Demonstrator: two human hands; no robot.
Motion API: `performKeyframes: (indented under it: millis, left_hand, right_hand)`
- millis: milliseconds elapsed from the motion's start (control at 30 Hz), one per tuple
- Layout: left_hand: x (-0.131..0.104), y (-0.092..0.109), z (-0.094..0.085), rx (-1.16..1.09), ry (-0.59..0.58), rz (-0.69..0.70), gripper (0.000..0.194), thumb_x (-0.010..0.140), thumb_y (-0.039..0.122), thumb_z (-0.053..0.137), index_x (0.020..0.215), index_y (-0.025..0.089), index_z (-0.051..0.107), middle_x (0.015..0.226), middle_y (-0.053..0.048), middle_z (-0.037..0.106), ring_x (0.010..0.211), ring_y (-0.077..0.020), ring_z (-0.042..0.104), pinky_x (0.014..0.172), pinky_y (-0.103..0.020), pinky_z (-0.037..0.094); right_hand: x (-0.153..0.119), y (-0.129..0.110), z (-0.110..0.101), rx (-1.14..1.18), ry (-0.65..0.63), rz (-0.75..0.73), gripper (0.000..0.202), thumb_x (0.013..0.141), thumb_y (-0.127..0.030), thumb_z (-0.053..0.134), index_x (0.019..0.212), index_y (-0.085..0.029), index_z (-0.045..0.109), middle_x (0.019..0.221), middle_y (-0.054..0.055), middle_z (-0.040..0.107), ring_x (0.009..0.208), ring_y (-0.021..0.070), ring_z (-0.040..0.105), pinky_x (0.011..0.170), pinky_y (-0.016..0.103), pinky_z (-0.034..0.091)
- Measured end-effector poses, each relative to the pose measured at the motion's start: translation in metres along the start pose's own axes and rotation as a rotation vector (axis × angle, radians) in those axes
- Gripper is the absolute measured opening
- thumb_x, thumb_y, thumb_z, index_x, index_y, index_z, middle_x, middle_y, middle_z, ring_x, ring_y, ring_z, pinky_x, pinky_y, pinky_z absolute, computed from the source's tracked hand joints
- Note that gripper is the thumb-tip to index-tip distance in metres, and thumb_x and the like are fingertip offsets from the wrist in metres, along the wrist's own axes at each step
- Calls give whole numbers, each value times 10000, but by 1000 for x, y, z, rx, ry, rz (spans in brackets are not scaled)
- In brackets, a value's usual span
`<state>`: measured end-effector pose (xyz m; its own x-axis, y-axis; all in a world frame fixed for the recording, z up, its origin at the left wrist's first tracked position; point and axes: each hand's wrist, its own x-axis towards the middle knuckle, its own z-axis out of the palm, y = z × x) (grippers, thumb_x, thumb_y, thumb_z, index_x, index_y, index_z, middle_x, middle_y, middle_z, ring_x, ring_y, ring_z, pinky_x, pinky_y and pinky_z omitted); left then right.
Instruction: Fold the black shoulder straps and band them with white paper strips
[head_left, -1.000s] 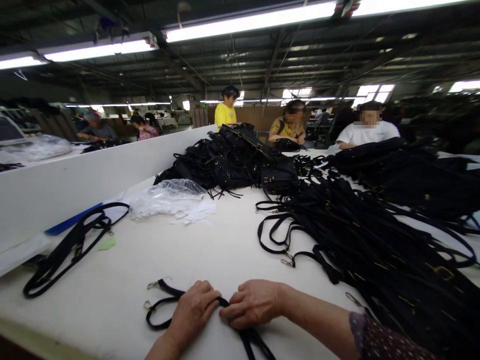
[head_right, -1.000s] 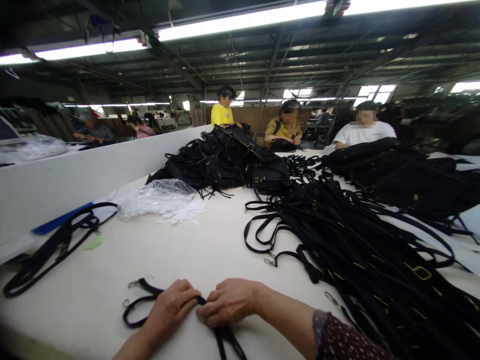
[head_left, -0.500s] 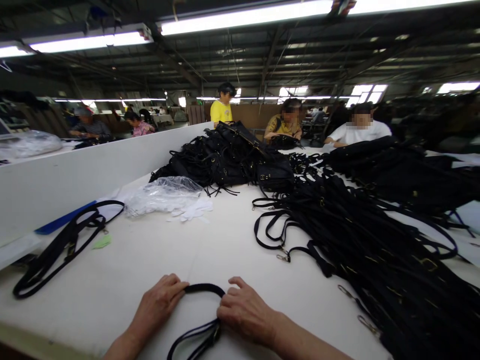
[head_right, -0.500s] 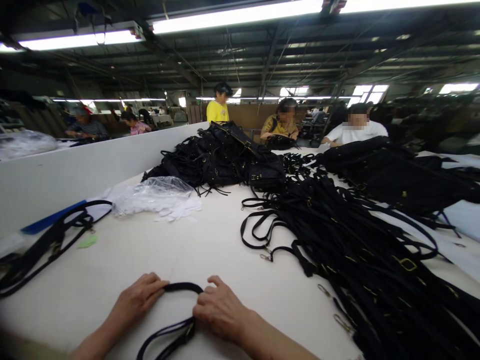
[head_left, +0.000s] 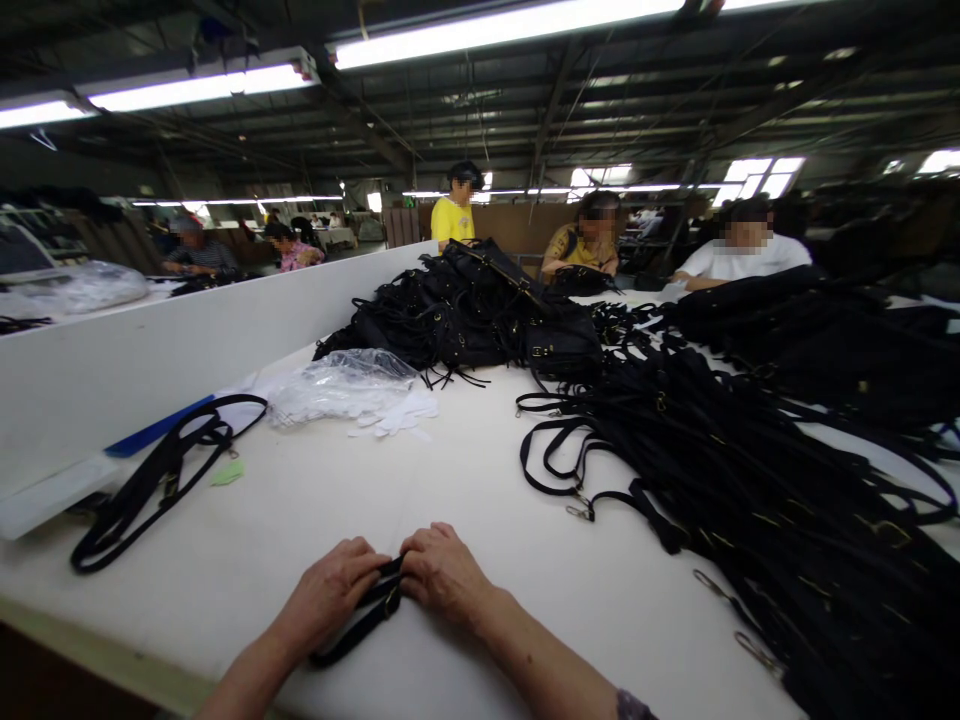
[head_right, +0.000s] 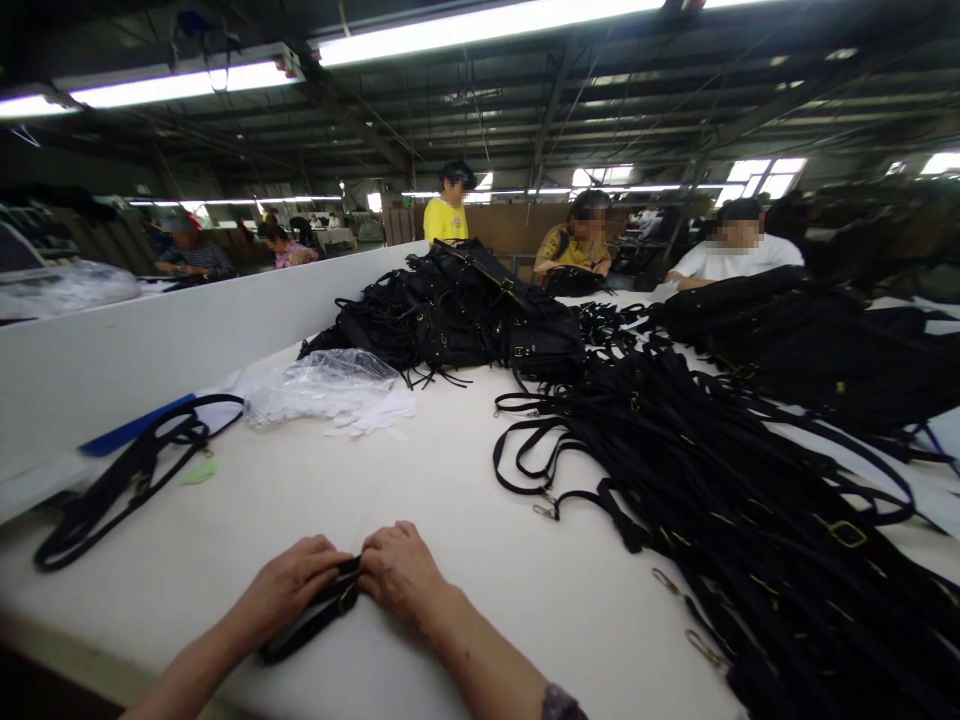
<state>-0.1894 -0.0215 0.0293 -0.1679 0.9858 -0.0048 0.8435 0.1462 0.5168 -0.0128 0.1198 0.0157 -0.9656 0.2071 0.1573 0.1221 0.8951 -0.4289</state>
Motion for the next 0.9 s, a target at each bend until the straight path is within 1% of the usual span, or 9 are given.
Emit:
performKeyframes:
  millis: [67,167,267,333,400,467,600,767,900]
  left_hand:
    - [-1,-10,-12,-129,-35,2,293,940,346,461,1123,342,690,1032,-1,740,992,-180,677,927,-329,545]
    - [-5,-20,-31,-295,-64,-76,381,959,426,406,1240,310,636,1186,-23,746,1115,-205,675,1025,-376,532]
    - [-14,-19,-36,-204,-75,-89,490,883,502,550,1340,323,551,1385,-38,645,1285,-257,582,1124,-458,461]
    - [-20,-15,-29,-36,-88,-29,695,761,462,716,1403,345,474,1480,-48,559,1371,-308,495,1167,-535,395]
    - [-24,-12,-16,95,-75,19,796,711,345,763,1432,355,426,1494,-56,541,1388,-327,468,1179,-584,357]
    - [-26,-11,-4,147,-42,42,697,761,274,703,1407,365,458,1433,-48,595,1337,-302,519,1155,-566,399]
    - [-26,-14,8,117,19,54,454,869,333,604,1317,371,543,1274,-40,671,1179,-251,614,1044,-467,523]
    - [-28,-17,16,118,107,59,425,882,435,599,1299,374,548,1258,-54,666,1172,-263,616,1043,-482,532]
    - [-31,-17,17,126,121,72,469,850,450,639,1304,386,542,1280,-47,659,1183,-273,615,1042,-482,539]
  right_hand:
    - [0,-1,1,0,20,25,119,905,-307,611,970,-242,686,1049,10,729,1013,182,615,949,362,395]
    - [-3,-3,1,0,39,59,92,885,-298,638,931,-236,687,1034,5,731,993,184,616,923,346,394]
    - [-3,-4,0,-14,31,61,101,885,-314,638,905,-229,689,1004,11,731,967,186,618,917,348,394]
    - [-3,-3,1,-38,25,55,105,885,-315,636,891,-223,686,980,15,728,949,187,616,911,349,397]
    - [-4,-2,1,-57,25,51,111,882,-321,639,881,-218,679,965,16,724,936,188,613,907,350,400]
    - [-6,1,2,-61,30,46,128,880,-340,643,876,-215,672,953,13,722,929,189,610,904,349,401]
    - [-14,6,1,-20,48,44,132,874,-348,654,874,-216,660,956,10,719,923,177,610,914,341,405]
    - [-24,7,-2,58,88,36,68,866,-273,648,875,-207,637,1030,15,726,972,165,629,1003,364,380]
    - [-28,6,-2,109,102,37,71,828,-226,653,893,-202,641,1110,29,714,1034,174,634,997,342,411]
